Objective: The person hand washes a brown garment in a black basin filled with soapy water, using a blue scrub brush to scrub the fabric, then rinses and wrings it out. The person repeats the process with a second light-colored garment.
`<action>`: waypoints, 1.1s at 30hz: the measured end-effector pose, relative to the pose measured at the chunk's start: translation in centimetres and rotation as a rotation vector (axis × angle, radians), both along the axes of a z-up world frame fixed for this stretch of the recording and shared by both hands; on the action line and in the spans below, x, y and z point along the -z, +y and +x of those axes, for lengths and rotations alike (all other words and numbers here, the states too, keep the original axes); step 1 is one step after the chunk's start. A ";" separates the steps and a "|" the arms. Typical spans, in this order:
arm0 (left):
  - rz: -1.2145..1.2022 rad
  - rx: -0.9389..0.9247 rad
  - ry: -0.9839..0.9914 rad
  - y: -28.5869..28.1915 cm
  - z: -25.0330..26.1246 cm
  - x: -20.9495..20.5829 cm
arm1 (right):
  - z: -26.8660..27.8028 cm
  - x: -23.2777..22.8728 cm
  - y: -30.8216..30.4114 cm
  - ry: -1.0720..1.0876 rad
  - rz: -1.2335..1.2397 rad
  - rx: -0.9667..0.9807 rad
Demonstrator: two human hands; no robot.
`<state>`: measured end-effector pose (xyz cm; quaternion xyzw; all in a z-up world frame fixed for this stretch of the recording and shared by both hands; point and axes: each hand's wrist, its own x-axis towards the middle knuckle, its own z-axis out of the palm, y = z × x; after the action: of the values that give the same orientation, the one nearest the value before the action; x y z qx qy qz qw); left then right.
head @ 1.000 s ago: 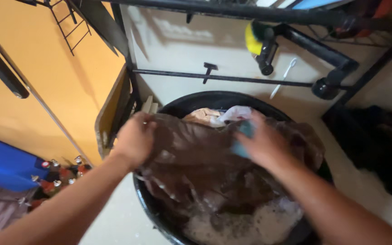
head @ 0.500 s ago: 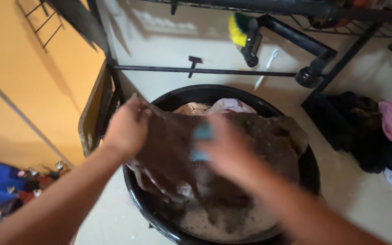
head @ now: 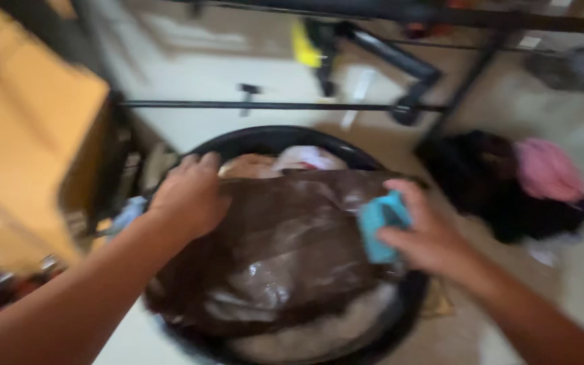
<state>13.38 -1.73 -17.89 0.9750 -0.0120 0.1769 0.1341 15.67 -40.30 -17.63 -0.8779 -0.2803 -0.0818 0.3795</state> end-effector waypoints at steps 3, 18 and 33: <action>-0.148 0.195 0.114 -7.5 7.0 1.1 | -4.2 0.0 0.8 0.561 0.064 0.367; -0.677 0.128 0.553 -8.6 9.1 0.1 | -6.0 -0.3 -1.3 0.640 0.501 0.351; -0.073 0.038 -0.260 2.3 -8.3 -9.7 | 0.2 -8.2 2.8 0.605 -0.412 -0.420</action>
<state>5.10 0.53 -8.23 0.9379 -0.0413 0.2994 0.1701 15.86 -37.49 -9.47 -0.8438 -0.3395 0.3165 0.2694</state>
